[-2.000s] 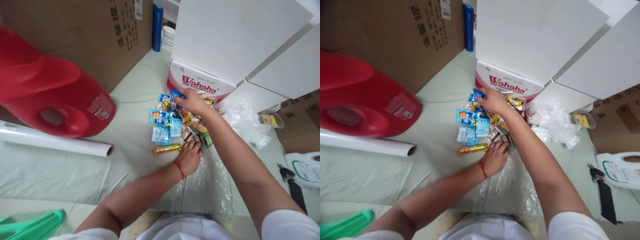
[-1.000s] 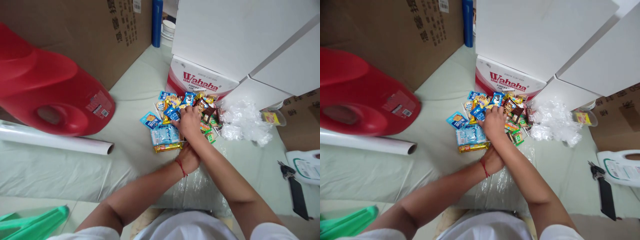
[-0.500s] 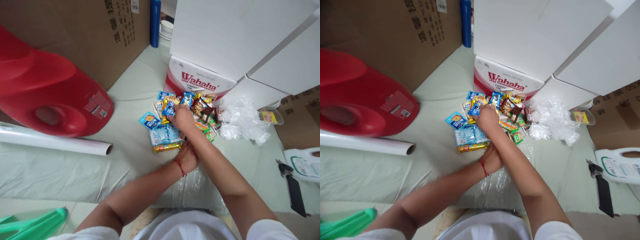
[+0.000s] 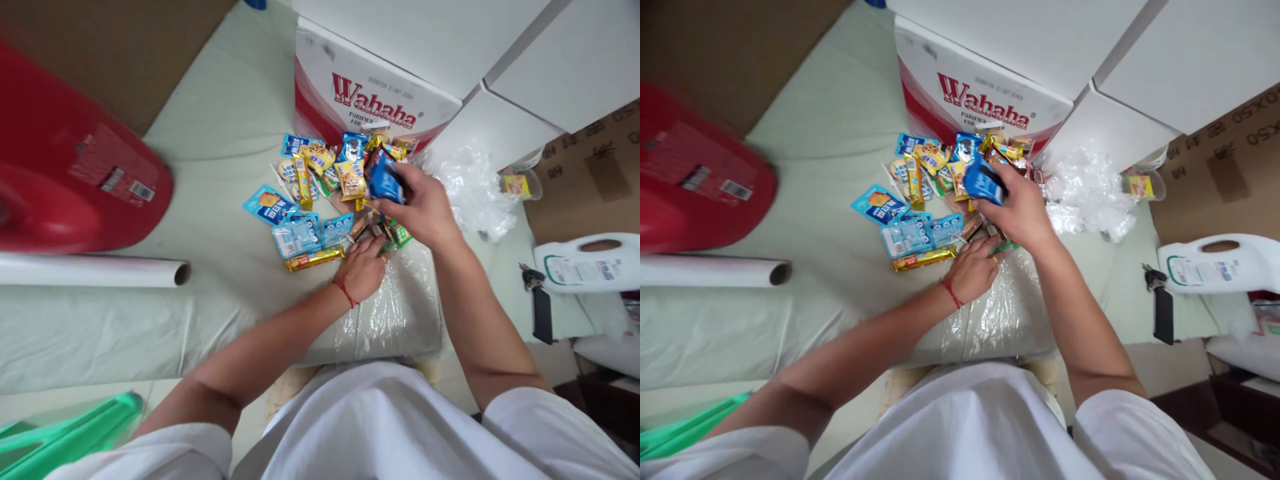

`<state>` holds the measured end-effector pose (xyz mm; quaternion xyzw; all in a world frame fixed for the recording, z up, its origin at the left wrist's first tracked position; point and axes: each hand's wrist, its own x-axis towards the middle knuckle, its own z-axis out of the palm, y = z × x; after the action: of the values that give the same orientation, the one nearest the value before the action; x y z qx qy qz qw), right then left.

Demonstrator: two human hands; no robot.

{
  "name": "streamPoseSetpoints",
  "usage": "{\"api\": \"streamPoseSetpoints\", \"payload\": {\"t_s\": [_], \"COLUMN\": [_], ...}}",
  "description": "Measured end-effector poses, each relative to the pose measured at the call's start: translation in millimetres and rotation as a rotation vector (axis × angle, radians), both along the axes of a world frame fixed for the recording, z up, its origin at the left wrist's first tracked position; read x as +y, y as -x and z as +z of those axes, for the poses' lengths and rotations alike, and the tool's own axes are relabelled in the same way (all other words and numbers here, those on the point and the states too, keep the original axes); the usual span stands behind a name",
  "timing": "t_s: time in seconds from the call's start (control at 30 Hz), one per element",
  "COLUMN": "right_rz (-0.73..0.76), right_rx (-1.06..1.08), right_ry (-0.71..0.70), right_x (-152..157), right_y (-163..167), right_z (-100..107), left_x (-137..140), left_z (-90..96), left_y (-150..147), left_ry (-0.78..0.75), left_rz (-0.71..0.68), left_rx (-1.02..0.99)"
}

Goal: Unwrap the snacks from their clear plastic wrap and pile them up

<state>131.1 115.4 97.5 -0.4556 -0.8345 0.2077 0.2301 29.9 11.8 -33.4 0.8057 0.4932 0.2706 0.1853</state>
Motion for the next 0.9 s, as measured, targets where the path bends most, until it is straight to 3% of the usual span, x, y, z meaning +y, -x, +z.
{"api": "streamPoseSetpoints", "payload": {"t_s": [0.13, 0.23, 0.37, 0.47, 0.67, 0.9], "right_rz": [-0.080, -0.038, 0.204, 0.279, 0.287, 0.190], "right_rx": [0.100, -0.046, -0.296, -0.436, -0.429, -0.380], "right_ry": [0.187, 0.241, 0.293, 0.272, 0.173, 0.202], "right_x": [-42.6, -77.1, -108.8, -119.7, -129.0, -136.7], "right_y": [-80.2, -111.6, -111.1, -96.0, -85.1, -101.3], "right_z": [5.6, -3.0, -18.6, -34.4, -60.4, -61.4], "left_x": [2.3, 6.1, 11.5, 14.3, 10.5, -4.5], "left_z": [-3.2, -8.9, -14.4, -17.0, -9.2, 13.5], "left_y": [1.0, 1.3, 5.2, 11.7, 23.0, 26.2], "left_ry": [0.017, 0.029, 0.027, 0.030, 0.000, -0.164], "left_rz": [0.024, 0.050, 0.047, 0.031, 0.111, 0.141], "left_rx": [-0.027, -0.097, -0.196, -0.283, -0.418, -0.344]}}
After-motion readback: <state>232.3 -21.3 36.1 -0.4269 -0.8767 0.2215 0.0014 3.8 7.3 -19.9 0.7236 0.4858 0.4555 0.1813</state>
